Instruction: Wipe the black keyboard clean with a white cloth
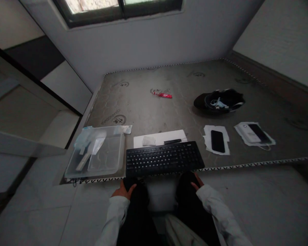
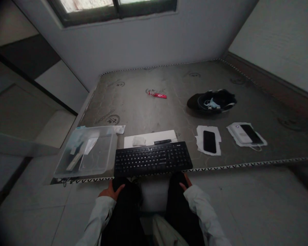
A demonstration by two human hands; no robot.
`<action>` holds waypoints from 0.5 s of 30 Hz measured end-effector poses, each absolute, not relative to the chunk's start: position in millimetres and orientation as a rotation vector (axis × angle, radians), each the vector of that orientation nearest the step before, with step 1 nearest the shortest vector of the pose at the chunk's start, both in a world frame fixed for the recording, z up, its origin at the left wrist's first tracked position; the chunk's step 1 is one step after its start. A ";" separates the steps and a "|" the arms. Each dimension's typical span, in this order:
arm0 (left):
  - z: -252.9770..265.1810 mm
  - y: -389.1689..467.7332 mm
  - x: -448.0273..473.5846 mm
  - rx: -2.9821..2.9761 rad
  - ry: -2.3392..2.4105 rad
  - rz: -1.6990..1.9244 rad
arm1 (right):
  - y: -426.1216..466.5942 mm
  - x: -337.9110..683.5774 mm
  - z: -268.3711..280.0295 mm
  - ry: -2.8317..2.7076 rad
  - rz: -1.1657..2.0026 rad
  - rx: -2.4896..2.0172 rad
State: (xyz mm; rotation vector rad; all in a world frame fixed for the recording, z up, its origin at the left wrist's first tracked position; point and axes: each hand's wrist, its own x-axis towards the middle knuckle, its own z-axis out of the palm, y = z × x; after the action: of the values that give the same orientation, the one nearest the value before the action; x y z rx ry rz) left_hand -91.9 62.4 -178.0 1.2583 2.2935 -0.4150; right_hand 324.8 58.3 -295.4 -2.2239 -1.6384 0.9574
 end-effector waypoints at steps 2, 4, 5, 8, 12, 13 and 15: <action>-177.3 57.6 -90.6 1.311 2.294 -0.477 | 53.2 325.6 -281.1 -1.627 1.078 -2.252; -175.8 53.1 -89.7 1.357 2.288 -0.508 | 46.4 325.6 -265.5 -1.585 1.155 -2.393; -174.9 50.6 -89.2 1.386 2.282 -0.527 | 42.6 325.1 -258.2 -1.566 1.155 -2.461; -171.6 40.4 -87.0 1.454 2.250 -0.574 | 31.3 325.0 -241.3 -1.552 1.087 -2.539; -168.2 16.0 -84.0 1.457 2.193 -0.503 | 28.4 346.7 -231.6 -1.422 1.016 -2.686; -167.5 8.3 -83.3 1.451 2.190 -0.454 | 33.0 357.3 -230.6 -1.370 0.997 -2.713; -165.7 -8.1 -81.4 1.477 2.191 -0.356 | 50.3 382.5 -228.9 -1.330 0.927 -2.634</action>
State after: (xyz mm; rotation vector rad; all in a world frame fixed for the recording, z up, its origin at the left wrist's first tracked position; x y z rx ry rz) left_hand -81.4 -8.1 -165.7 1.4769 2.1912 -0.3561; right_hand 382.5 50.3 -228.9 -2.6336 -1.3305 0.9272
